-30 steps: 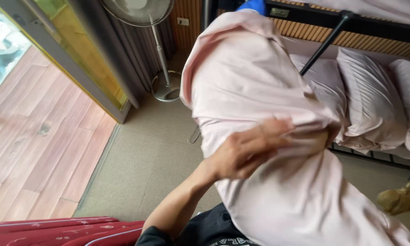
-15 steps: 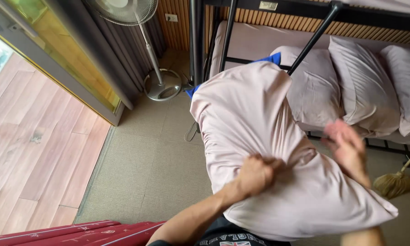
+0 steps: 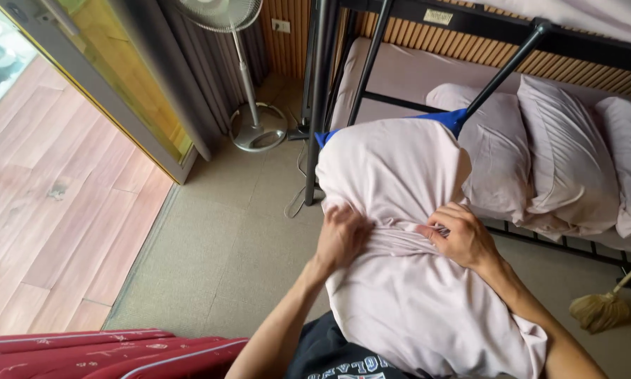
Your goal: The person puts a light pink pillowcase onto a blue pillow by hand, smoothing the fabric and tucking the edges. They repeat this process with a second pillow, ensuring the pillowcase is fully secured before placing the finished pillow on the bed.
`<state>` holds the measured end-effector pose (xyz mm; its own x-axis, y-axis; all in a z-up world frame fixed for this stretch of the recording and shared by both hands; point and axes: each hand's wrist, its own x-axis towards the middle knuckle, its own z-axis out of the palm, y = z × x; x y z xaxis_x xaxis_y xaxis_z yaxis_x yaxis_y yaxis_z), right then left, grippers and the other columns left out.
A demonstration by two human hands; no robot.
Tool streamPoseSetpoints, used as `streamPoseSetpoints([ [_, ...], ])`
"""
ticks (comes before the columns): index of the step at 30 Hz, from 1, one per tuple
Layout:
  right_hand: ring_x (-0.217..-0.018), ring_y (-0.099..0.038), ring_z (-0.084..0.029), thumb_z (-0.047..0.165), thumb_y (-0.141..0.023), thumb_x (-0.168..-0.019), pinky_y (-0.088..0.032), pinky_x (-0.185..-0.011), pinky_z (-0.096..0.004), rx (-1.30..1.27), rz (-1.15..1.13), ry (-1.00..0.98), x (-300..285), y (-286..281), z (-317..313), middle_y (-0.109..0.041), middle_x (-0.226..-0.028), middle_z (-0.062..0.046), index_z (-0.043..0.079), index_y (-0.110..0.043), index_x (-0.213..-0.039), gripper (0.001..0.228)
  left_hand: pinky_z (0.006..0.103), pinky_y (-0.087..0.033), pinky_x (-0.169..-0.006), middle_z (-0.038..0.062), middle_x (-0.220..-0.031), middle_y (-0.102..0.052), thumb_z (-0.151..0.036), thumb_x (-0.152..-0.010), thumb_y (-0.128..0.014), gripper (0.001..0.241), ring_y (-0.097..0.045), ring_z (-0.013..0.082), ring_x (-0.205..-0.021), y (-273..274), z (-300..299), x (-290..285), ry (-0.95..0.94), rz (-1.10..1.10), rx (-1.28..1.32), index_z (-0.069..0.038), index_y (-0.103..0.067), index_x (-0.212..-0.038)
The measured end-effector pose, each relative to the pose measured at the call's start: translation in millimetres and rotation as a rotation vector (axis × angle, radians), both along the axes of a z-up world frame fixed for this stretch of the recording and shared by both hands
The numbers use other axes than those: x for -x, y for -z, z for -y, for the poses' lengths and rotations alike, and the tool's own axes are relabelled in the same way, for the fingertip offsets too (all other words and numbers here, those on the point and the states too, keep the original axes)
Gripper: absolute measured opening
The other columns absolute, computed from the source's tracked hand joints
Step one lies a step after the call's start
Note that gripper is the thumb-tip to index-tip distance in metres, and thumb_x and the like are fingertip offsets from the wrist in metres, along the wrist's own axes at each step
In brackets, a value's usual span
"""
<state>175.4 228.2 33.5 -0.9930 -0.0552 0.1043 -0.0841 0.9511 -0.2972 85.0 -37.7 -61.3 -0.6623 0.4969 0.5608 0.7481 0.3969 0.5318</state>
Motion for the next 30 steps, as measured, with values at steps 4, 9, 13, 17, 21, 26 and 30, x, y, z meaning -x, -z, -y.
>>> streamPoseSetpoints([
  [4, -0.085, -0.062, -0.028, 0.051, -0.063, -0.088, -0.050, -0.079, -0.038, -0.111, -0.485, -0.230, 16, -53, 30, -0.069, -0.094, -0.016, -0.003, -0.074, -0.108, 0.058, 0.0476, -0.047, -0.103, 0.006, -0.090, -0.071, -0.018, -0.097, -0.069, 0.008, -0.069, 0.0225, -0.091, 0, 8, -34, 0.194, 0.161, -0.074, -0.012, -0.071, -0.102],
  [9, -0.066, -0.062, -0.017, 0.016, -0.062, -0.096, -0.055, -0.083, -0.039, -0.064, -0.246, -0.084, 39, 65, -13, -0.066, -0.071, -0.003, 0.008, -0.068, -0.078, 0.020, 0.0403, -0.047, -0.072, 0.014, -0.087, -0.057, 0.001, -0.089, -0.059, 0.009, -0.056, 0.0279, -0.079, -16, -12, -30, 0.082, 0.362, -0.468, -0.002, -0.061, -0.097],
  [13, -0.053, -0.051, -0.019, 0.012, -0.057, -0.107, -0.045, -0.051, -0.037, 0.197, -0.368, 0.282, 43, 30, -4, -0.057, -0.064, -0.006, 0.003, -0.062, -0.080, 0.029, 0.0388, -0.047, -0.071, 0.014, -0.090, -0.055, 0.002, -0.094, -0.060, 0.006, -0.054, 0.0284, -0.077, -60, -43, 14, 0.051, 0.366, -0.616, 0.000, -0.059, -0.099],
  [17, -0.058, -0.048, -0.017, 0.013, -0.059, -0.110, -0.037, -0.054, -0.034, 0.410, -0.934, 0.385, 28, -7, 30, -0.053, -0.068, -0.008, -0.002, -0.058, -0.087, 0.028, 0.0407, -0.048, -0.077, 0.015, -0.094, -0.057, 0.000, -0.096, -0.066, 0.010, -0.055, 0.0332, -0.086, -127, -45, 28, 0.195, 0.095, -0.612, -0.001, -0.060, -0.104],
  [21, -0.055, -0.048, -0.018, 0.005, -0.061, -0.101, -0.034, -0.054, -0.034, 0.394, -0.998, 0.427, 6, 25, 3, -0.056, -0.064, -0.008, -0.003, -0.064, -0.084, 0.019, 0.0411, -0.053, -0.080, 0.015, -0.098, -0.061, 0.001, -0.094, -0.063, 0.012, -0.061, 0.0337, -0.090, -121, -23, 13, 0.348, 0.089, -0.441, -0.003, -0.058, -0.104],
  [26, -0.072, -0.060, -0.021, -0.006, -0.052, -0.097, -0.043, -0.063, -0.032, 0.193, -0.888, 0.296, -16, 18, -10, -0.064, -0.081, -0.012, -0.004, -0.062, -0.091, 0.012, 0.0391, -0.057, -0.076, 0.016, -0.094, -0.066, 0.005, -0.092, -0.057, 0.020, -0.068, 0.0316, -0.082, -63, -11, -32, 0.452, 0.275, -0.253, -0.004, -0.063, -0.109],
  [30, -0.083, -0.061, -0.022, -0.010, -0.047, -0.104, -0.050, -0.080, -0.034, 0.366, -0.982, 0.324, 19, -14, -28, -0.063, -0.089, -0.016, -0.006, -0.058, -0.097, 0.014, 0.0387, -0.062, -0.078, 0.016, -0.103, -0.071, -0.001, -0.103, -0.055, 0.016, -0.073, 0.0282, -0.089, -121, -27, 2, 0.470, 0.337, -0.207, -0.005, -0.061, -0.117],
])
